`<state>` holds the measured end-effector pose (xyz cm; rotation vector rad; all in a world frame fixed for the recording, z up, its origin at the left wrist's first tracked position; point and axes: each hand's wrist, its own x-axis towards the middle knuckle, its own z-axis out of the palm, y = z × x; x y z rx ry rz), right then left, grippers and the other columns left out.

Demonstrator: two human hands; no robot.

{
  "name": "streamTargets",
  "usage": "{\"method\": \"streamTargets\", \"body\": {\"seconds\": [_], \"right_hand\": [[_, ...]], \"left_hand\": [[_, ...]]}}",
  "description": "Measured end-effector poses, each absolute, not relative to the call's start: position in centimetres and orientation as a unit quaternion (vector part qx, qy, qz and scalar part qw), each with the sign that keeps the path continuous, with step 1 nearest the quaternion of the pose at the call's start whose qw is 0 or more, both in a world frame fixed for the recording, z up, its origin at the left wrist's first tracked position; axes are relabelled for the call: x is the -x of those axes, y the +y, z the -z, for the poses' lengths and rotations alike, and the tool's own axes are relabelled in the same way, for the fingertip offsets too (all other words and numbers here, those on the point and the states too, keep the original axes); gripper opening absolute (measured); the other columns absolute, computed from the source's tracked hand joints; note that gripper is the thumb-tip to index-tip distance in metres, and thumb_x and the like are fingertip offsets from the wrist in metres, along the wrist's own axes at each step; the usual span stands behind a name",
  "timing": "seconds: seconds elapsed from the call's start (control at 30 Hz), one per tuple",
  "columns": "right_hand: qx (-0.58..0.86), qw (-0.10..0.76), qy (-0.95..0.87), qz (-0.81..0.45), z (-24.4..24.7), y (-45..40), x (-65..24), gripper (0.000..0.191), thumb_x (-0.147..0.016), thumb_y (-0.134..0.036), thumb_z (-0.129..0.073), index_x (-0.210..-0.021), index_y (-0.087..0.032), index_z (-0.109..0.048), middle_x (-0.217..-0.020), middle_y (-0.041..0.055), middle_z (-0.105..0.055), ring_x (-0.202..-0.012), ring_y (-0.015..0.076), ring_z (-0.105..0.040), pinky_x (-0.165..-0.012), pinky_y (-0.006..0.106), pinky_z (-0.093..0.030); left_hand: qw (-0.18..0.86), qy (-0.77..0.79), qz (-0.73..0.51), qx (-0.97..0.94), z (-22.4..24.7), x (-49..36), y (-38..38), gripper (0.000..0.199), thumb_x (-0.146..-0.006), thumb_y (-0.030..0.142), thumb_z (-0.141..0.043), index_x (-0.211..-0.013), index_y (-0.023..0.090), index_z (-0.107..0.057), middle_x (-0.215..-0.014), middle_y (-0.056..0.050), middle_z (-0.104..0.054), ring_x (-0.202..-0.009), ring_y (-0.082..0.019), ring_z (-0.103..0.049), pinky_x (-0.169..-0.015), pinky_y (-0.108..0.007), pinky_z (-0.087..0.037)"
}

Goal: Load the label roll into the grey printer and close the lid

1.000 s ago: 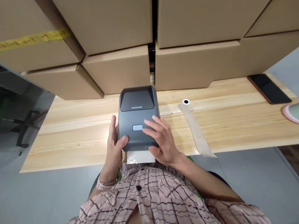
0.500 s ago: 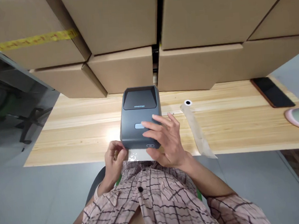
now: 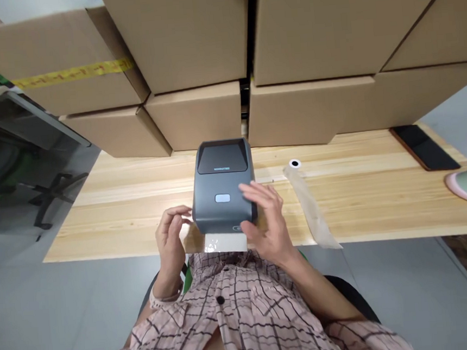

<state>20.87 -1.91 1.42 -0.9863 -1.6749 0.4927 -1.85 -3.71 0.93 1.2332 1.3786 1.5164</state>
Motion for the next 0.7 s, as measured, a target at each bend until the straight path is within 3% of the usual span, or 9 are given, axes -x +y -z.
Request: {"method": "streamTargets", "body": {"seconds": [0.03,0.1,0.17,0.23,0.47,0.57,0.7], "right_hand": [[0.431,0.555,-0.676,-0.224,-0.7,-2.2,-21.0,0.051,-0.103,-0.055,-0.050,-0.149,-0.035,-0.046,-0.156,0.0051,-0.055,-0.153,0.0301,-0.041,-0.128,0.064,-0.027],[0.455,0.549,-0.650,-0.261,0.4,-2.7,-21.3,0.056,-0.106,-0.055,-0.042,-0.157,-0.035,-0.039,-0.168,0.0051,-0.040,-0.159,0.0302,-0.030,-0.128,0.064,-0.028],[0.462,0.527,-0.654,-0.285,1.0,-3.0,-21.3,0.058,-0.107,-0.056,-0.036,-0.160,-0.035,-0.036,-0.171,0.0041,-0.034,-0.161,0.0309,-0.026,-0.129,0.065,-0.025],[0.457,0.523,-0.660,-0.287,1.3,-3.1,-21.2,0.060,-0.106,-0.060,-0.035,-0.160,-0.034,-0.037,-0.172,0.0035,-0.033,-0.161,0.0319,-0.025,-0.130,0.066,-0.023],[0.443,0.579,-0.608,-0.314,3.2,-3.4,-19.5,0.062,-0.107,-0.057,-0.034,-0.165,-0.036,-0.027,-0.174,0.0032,-0.027,-0.161,0.0264,-0.027,-0.129,0.057,-0.032],[0.436,0.597,-0.588,-0.330,3.6,-3.6,-19.0,0.063,-0.107,-0.060,-0.031,-0.165,-0.033,-0.029,-0.174,0.0053,-0.028,-0.161,0.0280,-0.027,-0.128,0.058,-0.033],[0.425,0.602,-0.583,-0.343,2.6,-3.4,-19.4,0.067,-0.105,-0.064,-0.027,-0.163,-0.032,-0.034,-0.172,0.0060,-0.033,-0.160,0.0293,-0.029,-0.128,0.059,-0.034]], "left_hand": [[0.359,0.530,-0.589,-0.493,-1.0,1.7,-3.6,0.034,-0.101,0.049,-0.057,-0.118,0.024,-0.073,-0.124,-0.008,-0.072,-0.112,-0.021,-0.067,-0.095,-0.035,-0.056],[0.357,0.516,-0.568,-0.532,-0.9,1.4,-3.4,0.047,-0.104,0.052,-0.049,-0.144,0.030,-0.061,-0.158,-0.007,-0.054,-0.146,-0.025,-0.049,-0.122,-0.044,-0.041],[0.358,0.502,-0.544,-0.569,-0.6,1.1,-3.3,0.053,-0.105,0.055,-0.043,-0.154,0.034,-0.052,-0.169,-0.001,-0.040,-0.160,-0.025,-0.030,-0.133,-0.047,-0.021],[0.358,0.495,-0.540,-0.579,0.0,0.7,-3.3,0.056,-0.105,0.058,-0.041,-0.157,0.036,-0.048,-0.170,0.002,-0.038,-0.163,-0.025,-0.021,-0.135,-0.046,-0.015],[0.393,0.478,-0.601,-0.505,2.1,-1.5,-3.4,0.064,-0.106,0.058,-0.035,-0.163,0.030,-0.037,-0.174,-0.002,-0.030,-0.162,-0.025,-0.024,-0.133,-0.041,-0.023],[0.342,0.498,-0.604,-0.520,1.8,-1.8,-3.2,0.063,-0.106,0.061,-0.031,-0.161,0.032,-0.041,-0.173,-0.001,-0.033,-0.163,-0.026,-0.020,-0.134,-0.044,-0.019],[0.274,0.455,-0.597,-0.601,-0.6,-1.5,-2.6,0.065,-0.104,0.068,-0.024,-0.151,0.036,-0.057,-0.164,0.001,-0.048,-0.164,-0.028,-0.016,-0.135,-0.052,-0.014]]}}
